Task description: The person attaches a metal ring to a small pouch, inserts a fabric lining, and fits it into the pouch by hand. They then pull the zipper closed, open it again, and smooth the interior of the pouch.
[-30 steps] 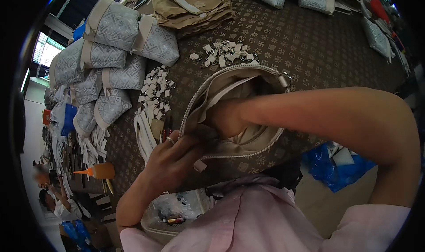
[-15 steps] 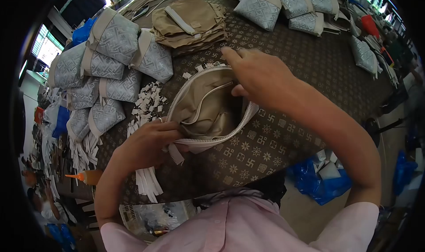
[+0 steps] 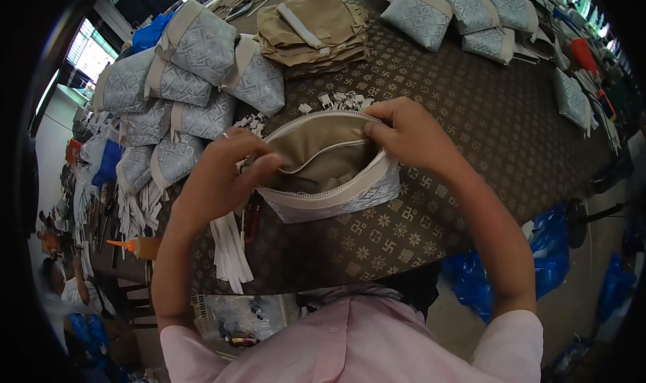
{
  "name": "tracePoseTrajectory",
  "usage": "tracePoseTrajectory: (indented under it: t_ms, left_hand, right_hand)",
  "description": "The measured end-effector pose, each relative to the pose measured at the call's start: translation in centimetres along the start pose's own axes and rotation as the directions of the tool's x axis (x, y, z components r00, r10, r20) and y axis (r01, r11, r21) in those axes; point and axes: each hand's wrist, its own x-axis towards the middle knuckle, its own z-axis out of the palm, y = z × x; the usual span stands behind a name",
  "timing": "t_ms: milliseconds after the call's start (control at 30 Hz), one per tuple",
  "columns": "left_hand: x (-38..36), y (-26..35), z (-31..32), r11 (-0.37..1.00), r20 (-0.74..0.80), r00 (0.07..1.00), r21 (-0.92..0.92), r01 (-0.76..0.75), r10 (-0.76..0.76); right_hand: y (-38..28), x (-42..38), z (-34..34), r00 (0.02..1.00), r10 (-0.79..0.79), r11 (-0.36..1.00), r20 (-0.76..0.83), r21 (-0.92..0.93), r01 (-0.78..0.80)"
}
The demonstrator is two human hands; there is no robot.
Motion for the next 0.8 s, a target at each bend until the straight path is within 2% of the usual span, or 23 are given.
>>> tracePoseTrajectory:
  t_ms: [33, 67, 100, 133, 200, 233, 300, 367, 433, 500, 533, 600, 633, 700, 733, 800]
  left_hand:
    - [0.4, 0.8, 1.0, 1.0, 0.006, 1.0, -0.002, 0.003, -0.003]
    - [0.8, 1.7, 2.2, 0.968, -0.17, 0.979, 0.241, -0.069, 0.112]
    - [1.2, 2.3, 3.2, 0.875, -0.305, 0.916, 0.476, -0.091, 0.261]
    - [1.7, 2.5, 4.2, 0.879, -0.304, 0.917, 0.468, -0.093, 0.259]
    - [3.0, 2.8, 5.6, 0.801, -0.344, 0.922, 0.595, 0.069, 0.176]
    - [3.5, 3.0, 5.9, 0.804, -0.342, 0.923, 0.591, 0.066, 0.175]
    - [4.4, 3.1, 6.1, 0.82, -0.252, 0.967, 0.561, 0.118, 0.034]
    - [5.1, 2.7, 6.6, 0.858, -0.265, 0.962, 0.507, 0.081, 0.066]
    - [5.3, 2.7, 7.3, 0.889, -0.284, 0.953, 0.456, 0.039, 0.104]
    - [5.2, 2.8, 7.8, 0.98, -0.227, 0.974, 0.194, 0.051, -0.006]
    - [5.2, 2.6, 7.8, 0.98, -0.221, 0.975, 0.193, 0.048, -0.004]
    - [4.8, 1.7, 7.3, 0.962, -0.246, 0.938, 0.179, -0.205, 0.245]
    - [4.5, 1.7, 6.9, 0.961, -0.248, 0.937, 0.183, -0.205, 0.247]
    - [3.6, 2.2, 6.2, 0.956, -0.365, 0.884, 0.14, -0.258, 0.291]
    - [3.6, 1.9, 5.8, 0.956, -0.362, 0.886, 0.141, -0.256, 0.291]
    - [4.1, 1.3, 5.5, 0.96, -0.681, 0.686, 0.264, -0.098, 0.257]
  right_hand:
    - [0.0, -0.2, 0.4, 0.998, -0.016, 1.0, -0.054, -0.02, 0.015]
    - [0.0, -0.4, 0.6, 0.994, -0.034, 0.999, -0.108, -0.045, 0.029]
    - [0.0, -0.5, 0.8, 0.994, -0.027, 0.999, -0.108, -0.045, 0.022]
    - [-0.1, -0.6, 0.7, 0.993, -0.029, 0.997, -0.116, -0.075, 0.02]
    - [-0.2, -0.8, 0.7, 0.992, -0.024, 0.994, -0.121, -0.11, 0.01]
    - [-0.4, -0.8, 0.7, 0.992, -0.021, 0.993, -0.122, -0.118, 0.006]
    - [-0.9, -0.7, 0.7, 0.993, -0.015, 0.992, -0.118, -0.126, 0.0]
    - [-1.5, -0.8, 0.6, 0.993, -0.091, 0.933, -0.078, -0.355, 0.058]
    - [-1.8, -0.8, 0.8, 0.988, -0.115, 0.91, -0.1, -0.409, 0.064]
    - [-1.8, -0.7, 1.1, 0.981, -0.143, 0.886, -0.129, -0.459, 0.069]
    - [-1.7, -0.8, 1.4, 0.97, -0.188, 0.873, -0.154, -0.478, 0.093]
    - [-1.6, -1.2, 1.6, 0.957, -0.23, 0.86, -0.174, -0.496, 0.116]
    - [-1.7, -1.3, 1.4, 0.962, -0.196, 0.878, -0.191, -0.472, 0.086]
    - [-1.9, -1.4, 1.0, 0.965, -0.165, 0.894, -0.203, -0.445, 0.059]
    - [-2.0, -1.5, 0.9, 0.97, -0.18, 0.892, -0.163, -0.443, 0.091]
    - [-2.8, -1.6, 1.0, 0.975, -0.184, 0.894, -0.122, -0.434, 0.114]
